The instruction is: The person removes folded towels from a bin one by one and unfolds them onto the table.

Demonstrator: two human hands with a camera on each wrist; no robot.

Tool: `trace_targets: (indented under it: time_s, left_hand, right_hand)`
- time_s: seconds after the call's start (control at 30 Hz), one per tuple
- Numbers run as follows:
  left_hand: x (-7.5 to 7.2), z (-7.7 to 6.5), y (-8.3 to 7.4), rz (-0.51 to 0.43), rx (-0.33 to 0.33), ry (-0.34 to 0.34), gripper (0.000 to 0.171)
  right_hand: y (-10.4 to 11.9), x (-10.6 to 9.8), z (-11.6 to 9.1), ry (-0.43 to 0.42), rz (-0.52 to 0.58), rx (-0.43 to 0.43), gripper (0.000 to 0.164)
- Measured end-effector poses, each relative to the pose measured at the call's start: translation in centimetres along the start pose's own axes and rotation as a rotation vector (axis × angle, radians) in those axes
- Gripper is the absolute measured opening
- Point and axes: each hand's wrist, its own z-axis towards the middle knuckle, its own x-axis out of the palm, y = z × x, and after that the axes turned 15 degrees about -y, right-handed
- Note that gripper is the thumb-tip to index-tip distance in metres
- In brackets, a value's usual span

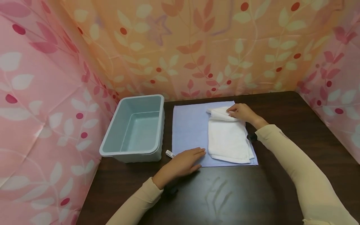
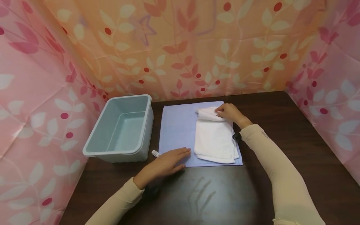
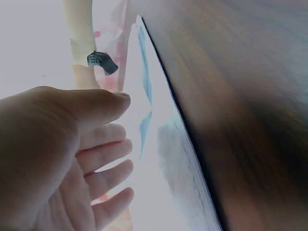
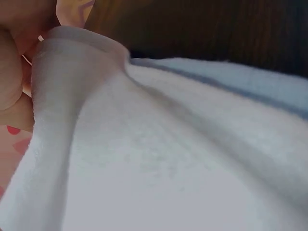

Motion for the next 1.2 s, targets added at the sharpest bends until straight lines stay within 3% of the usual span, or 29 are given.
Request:
trace_targets:
  time_s: [0.3, 0.43, 0.77, 1.2]
  left_hand:
    - [0.5, 4.0, 0.6, -0.174, -0.014, -0.042, 0.049]
    - [1.2, 5.0, 0.7, -0.194, -0.020, -0.071, 0.048]
    - [3.4, 6.3, 0.0, -0.088, -0.071, -0.114, 0.042]
    - [3.3, 6.5, -0.1, -0.073, -0.128, -0.241, 0.019]
  right_hand:
    - [-0.2, 0.3, 0.6, -0.008, -0.035, -0.049, 0.024]
    - [-0.2, 0.1, 0.9, 0.002, -0.022, 0.001, 0.025]
    - [-0.6, 0.1, 1.2, 0.047, 0.084, 0.041, 0.032]
    - [-0.8, 0.3, 1.2, 0.084, 0.145, 0.086, 0.037]
